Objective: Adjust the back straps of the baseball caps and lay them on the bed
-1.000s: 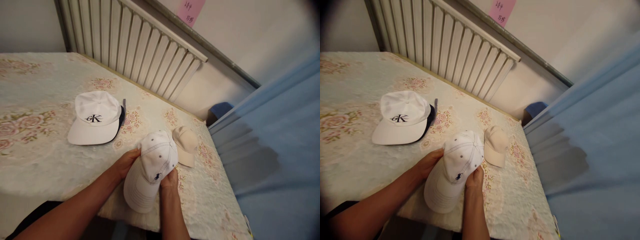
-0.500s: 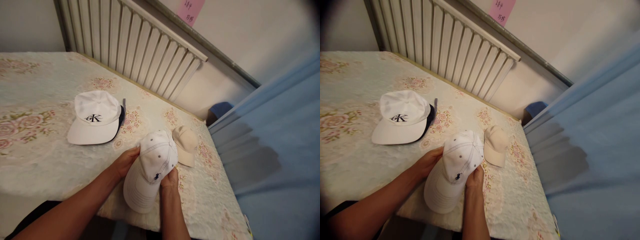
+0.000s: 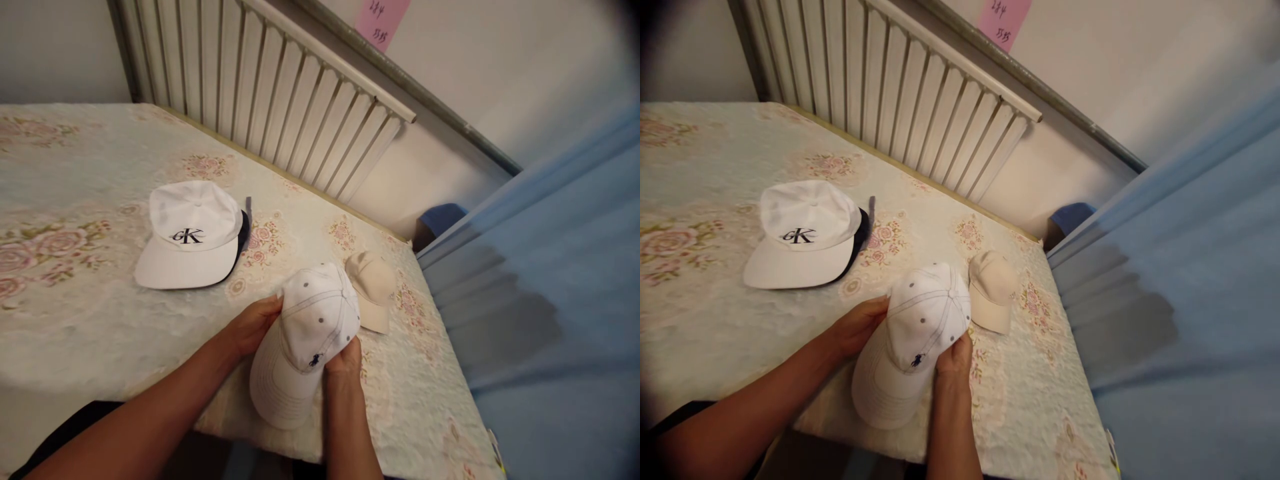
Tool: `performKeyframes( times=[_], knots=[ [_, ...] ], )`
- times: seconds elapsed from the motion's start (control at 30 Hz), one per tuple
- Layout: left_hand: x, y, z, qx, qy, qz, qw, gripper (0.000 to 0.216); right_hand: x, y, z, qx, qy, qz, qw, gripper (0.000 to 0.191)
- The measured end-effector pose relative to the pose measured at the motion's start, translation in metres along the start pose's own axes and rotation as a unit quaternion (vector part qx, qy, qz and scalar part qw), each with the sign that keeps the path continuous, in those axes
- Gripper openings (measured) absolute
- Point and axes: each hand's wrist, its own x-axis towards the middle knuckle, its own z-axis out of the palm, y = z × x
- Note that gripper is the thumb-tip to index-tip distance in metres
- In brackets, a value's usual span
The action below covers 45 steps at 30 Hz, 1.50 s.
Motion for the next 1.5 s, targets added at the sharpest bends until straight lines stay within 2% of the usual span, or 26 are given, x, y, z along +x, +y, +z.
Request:
performKeyframes(
  times=[0.17,0.4,0.87,1.07,1.23,1.5],
  knots=[
    [0.0,-0.001,-0.001,0.006,0.003,-0.003,1.0,0.035,0.002,-0.001,-0.001,0.002,-0.011,0.003,1.0,0.033],
    [0.003,0.002,-0.005,-0.036,0.013,-0.048,0.998,0.042,0.0,0.0,0.002,0.004,-0.012,0.015,1.0,0.035],
    [0.003,-0.001,-0.003,-0.018,0.009,-0.036,0.999,0.042,0.001,-0.003,-0.001,0.003,-0.054,0.016,0.998,0.029],
    [0.004,0.005,-0.005,-0.037,0.027,-0.048,0.998,0.051,0.003,0.0,-0.005,0.014,-0.034,0.005,0.999,0.028],
    [0.007,0.006,-0.009,-0.037,0.051,-0.031,0.998,0.047,0.003,0.001,-0.006,0.013,-0.022,0.018,0.999,0.031],
    [0.009,0.005,-0.016,-0.034,0.025,-0.039,0.998,0.049,0.003,0.0,-0.012,0.008,-0.047,0.011,0.999,0.032]
  ],
)
